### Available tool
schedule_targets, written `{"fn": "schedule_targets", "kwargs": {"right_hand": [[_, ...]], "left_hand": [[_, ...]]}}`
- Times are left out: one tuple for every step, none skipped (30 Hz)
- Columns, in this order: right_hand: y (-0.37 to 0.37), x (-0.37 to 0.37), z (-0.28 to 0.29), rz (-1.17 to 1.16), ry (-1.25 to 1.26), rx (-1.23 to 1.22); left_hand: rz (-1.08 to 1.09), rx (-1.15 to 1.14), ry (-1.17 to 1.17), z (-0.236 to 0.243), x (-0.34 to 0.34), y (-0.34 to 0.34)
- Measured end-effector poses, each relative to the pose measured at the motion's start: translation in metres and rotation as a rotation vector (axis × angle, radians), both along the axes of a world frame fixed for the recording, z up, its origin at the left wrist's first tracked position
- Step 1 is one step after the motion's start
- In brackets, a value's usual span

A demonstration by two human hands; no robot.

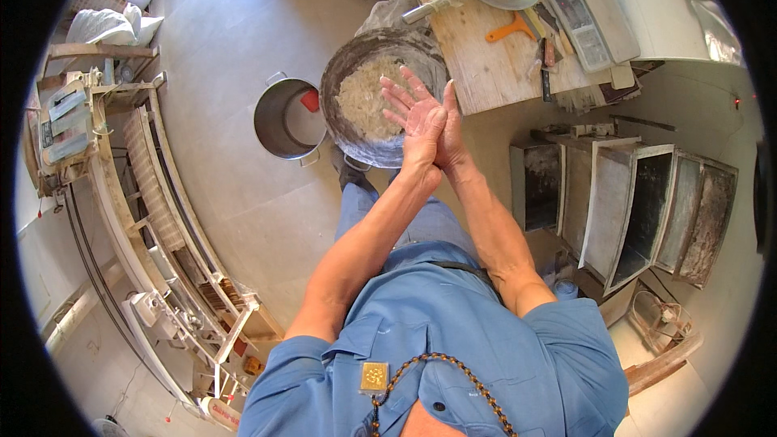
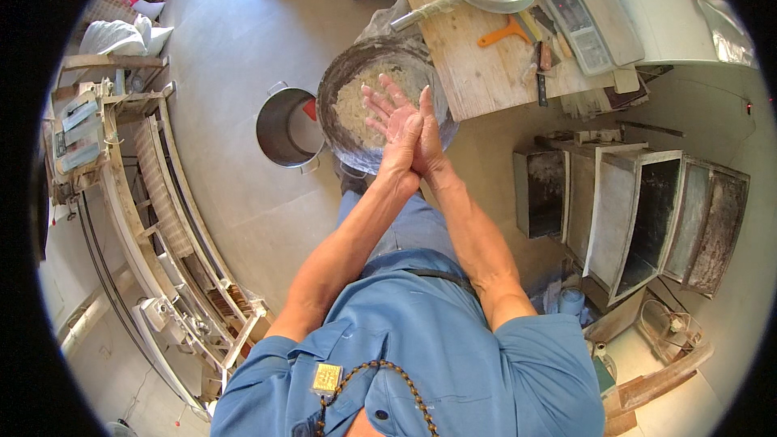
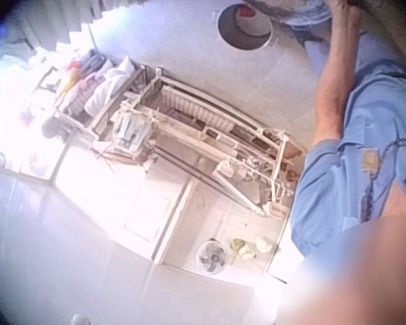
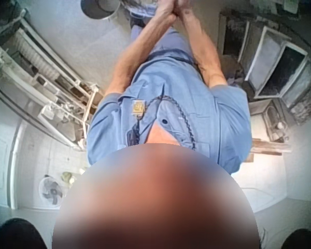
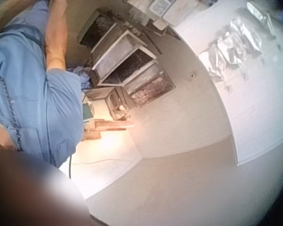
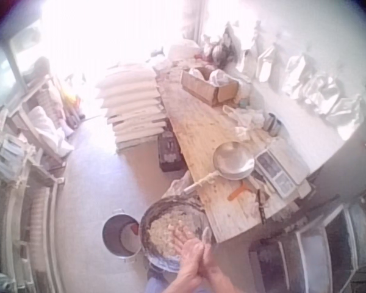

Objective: The person scrapes residue from a large metal bowl and places it into a hopper. They then use a brush to clean the interior of the hopper and its metal grate, removing accumulated debris.

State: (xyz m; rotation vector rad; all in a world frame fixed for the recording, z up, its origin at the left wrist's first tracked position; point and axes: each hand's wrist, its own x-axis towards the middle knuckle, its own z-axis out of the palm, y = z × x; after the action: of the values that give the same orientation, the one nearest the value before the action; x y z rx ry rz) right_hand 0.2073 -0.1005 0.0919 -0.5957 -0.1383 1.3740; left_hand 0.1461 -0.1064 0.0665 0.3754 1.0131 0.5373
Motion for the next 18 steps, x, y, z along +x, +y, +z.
{"fn": "schedule_targets", "kwargs": {"right_hand": [[0.001, 0.000, -0.002, 0.009, -0.058, -0.046], [0.002, 0.000, -0.005, 0.010, -0.113, -0.072], [0.003, 0.001, -0.009, 0.014, -0.167, -0.098], [0.003, 0.001, -0.013, 0.047, -0.212, -0.098], [0.003, 0.001, -0.017, 0.078, -0.258, -0.094], [0.001, 0.002, -0.022, 0.105, -0.302, -0.091], [0.000, 0.002, -0.026, 0.145, -0.418, -0.108], [-0.004, 0.000, -0.030, 0.187, -0.531, -0.133], [-0.007, -0.001, -0.034, 0.231, -0.640, -0.184], [-0.010, -0.004, -0.037, 0.258, -0.666, -0.208], [-0.013, -0.007, -0.040, 0.250, -0.747, -0.176], [-0.015, -0.010, -0.043, 0.241, -0.819, -0.194], [-0.015, -0.014, -0.048, 0.204, -0.890, -0.185], [-0.012, -0.017, -0.053, 0.219, -0.870, -0.200], [-0.007, -0.017, -0.060, 0.152, -0.892, -0.244], [-0.001, -0.019, -0.068, 0.111, -0.931, -0.259], [0.010, -0.014, -0.079, 0.078, -0.966, -0.287], [0.024, -0.007, -0.092, -0.002, -0.779, -0.272]], "left_hand": [[0.011, 0.093, 0.091, -0.008, 0.005, 0.004], [0.022, 0.126, 0.128, -0.019, 0.007, 0.006], [0.032, 0.159, 0.166, -0.031, 0.009, 0.008], [0.043, 0.136, 0.148, -0.046, 0.009, 0.008], [0.051, 0.116, 0.128, -0.063, 0.008, 0.012], [-0.013, 0.100, 0.009, -0.082, 0.004, 0.030], [0.005, 0.146, 0.102, -0.101, 0.009, 0.048], [0.024, 0.185, 0.197, -0.117, 0.014, 0.063], [0.011, 0.147, 0.324, -0.127, 0.013, 0.069], [-0.003, 0.153, 0.296, -0.133, 0.012, 0.079], [-0.052, 0.080, 0.299, -0.136, 0.011, 0.089], [-0.108, 0.012, 0.282, -0.135, 0.011, 0.095], [-0.118, 0.034, 0.307, -0.131, 0.011, 0.101], [-0.140, 0.060, 0.315, -0.125, 0.009, 0.102], [-0.144, 0.099, 0.344, -0.117, 0.011, 0.102], [-0.171, 0.186, 0.356, -0.109, 0.012, 0.097], [-0.185, 0.142, 0.293, -0.102, 0.014, 0.092], [-0.186, 0.117, 0.240, -0.095, 0.016, 0.086]]}}
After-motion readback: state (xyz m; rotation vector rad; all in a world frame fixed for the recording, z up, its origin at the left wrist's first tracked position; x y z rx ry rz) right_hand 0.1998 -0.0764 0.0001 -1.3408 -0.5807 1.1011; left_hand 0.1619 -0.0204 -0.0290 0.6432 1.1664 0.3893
